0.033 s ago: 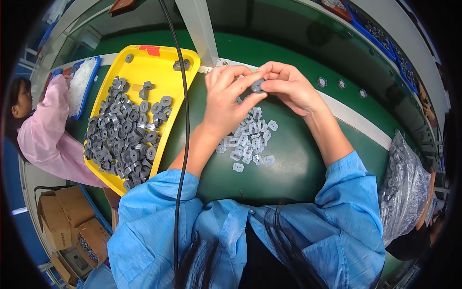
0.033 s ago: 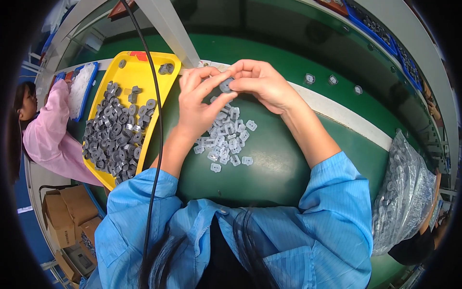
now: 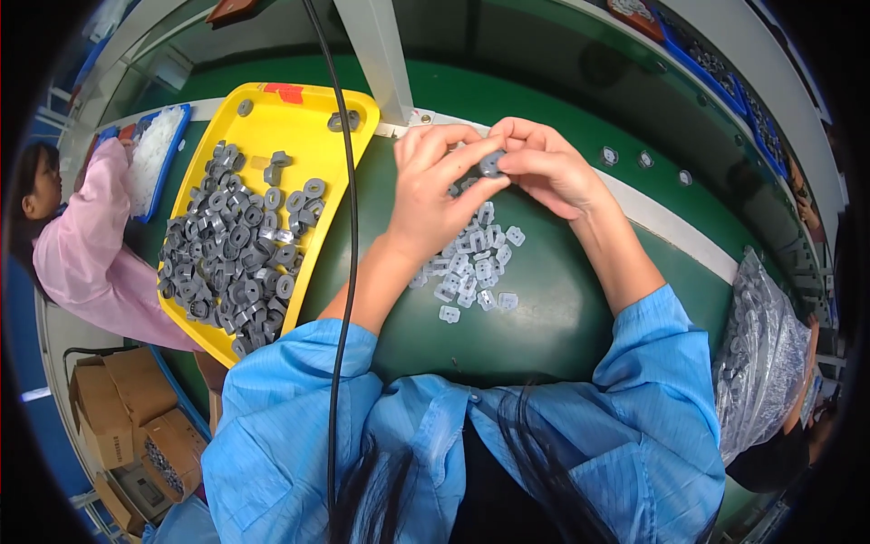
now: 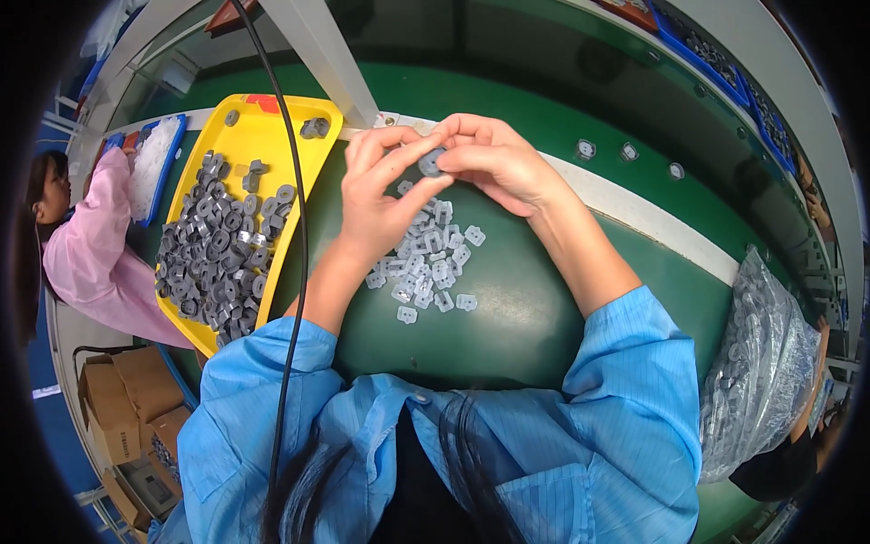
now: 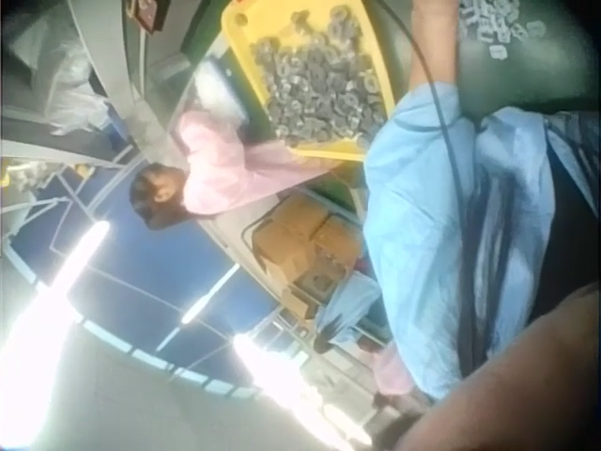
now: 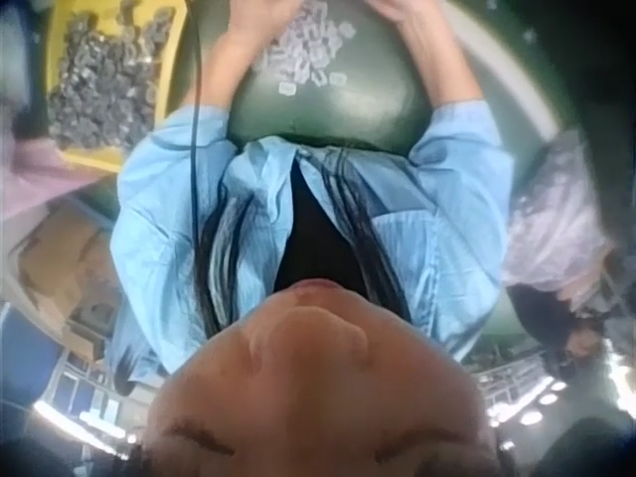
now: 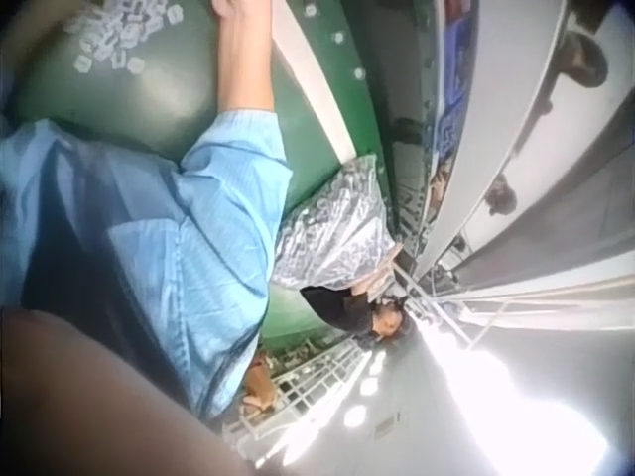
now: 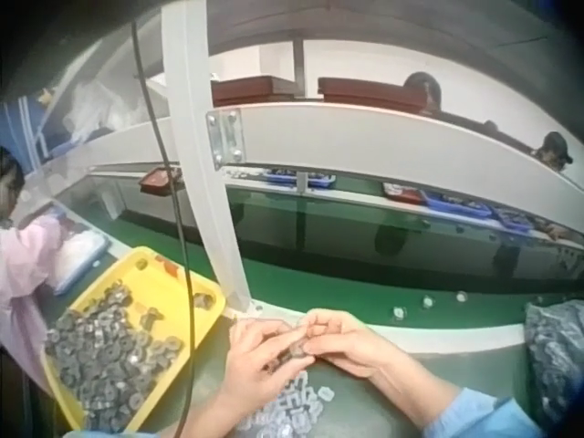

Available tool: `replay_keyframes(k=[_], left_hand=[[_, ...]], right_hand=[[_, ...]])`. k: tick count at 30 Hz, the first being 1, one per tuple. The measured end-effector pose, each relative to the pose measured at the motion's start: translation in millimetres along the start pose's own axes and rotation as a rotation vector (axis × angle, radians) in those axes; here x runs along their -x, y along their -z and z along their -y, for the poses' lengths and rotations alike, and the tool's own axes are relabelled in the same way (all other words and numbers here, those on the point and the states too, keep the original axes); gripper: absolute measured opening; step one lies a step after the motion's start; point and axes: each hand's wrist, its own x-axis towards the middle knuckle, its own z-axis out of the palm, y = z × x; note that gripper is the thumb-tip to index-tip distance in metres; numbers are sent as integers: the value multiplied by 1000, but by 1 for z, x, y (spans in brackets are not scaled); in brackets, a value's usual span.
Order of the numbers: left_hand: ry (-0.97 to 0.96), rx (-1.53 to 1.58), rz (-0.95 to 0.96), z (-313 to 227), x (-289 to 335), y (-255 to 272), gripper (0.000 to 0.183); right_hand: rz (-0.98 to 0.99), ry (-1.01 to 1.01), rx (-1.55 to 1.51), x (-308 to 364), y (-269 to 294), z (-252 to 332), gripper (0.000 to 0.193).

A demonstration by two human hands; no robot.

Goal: The person assembles components by picking up circular plastic pieces and small white parts, fitting them together by hand, and placing the assembled units onto a conveyor track.

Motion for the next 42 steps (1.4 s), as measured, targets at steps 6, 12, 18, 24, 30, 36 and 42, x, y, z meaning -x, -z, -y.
replay_keyframes(k=[6, 12, 18, 24, 30, 36, 42], left_hand=[[45, 11, 82, -12, -1, 8, 39], [236, -463, 296, 16, -29, 59, 17], [601, -609, 417, 77, -38, 105, 40], [342, -323, 455, 117, -22, 100, 37], [472, -299, 352, 117, -13, 95, 35], [701, 173, -3, 51, -40, 94, 36], [942, 1285, 179, 41, -13, 37, 35]], right_hand=[[117, -88, -155, -7, 19, -8, 18], [-634, 155, 739, -14, 90, -17, 26], [-761, 357, 916, -17, 72, -9, 35], [-582, 355, 736, -11, 57, -14, 24], [-275, 217, 854, -4, 19, -11, 12], [75, 354, 1236, 6, -2, -18, 22], [-19, 385, 1360, 5, 6, -13, 25]])
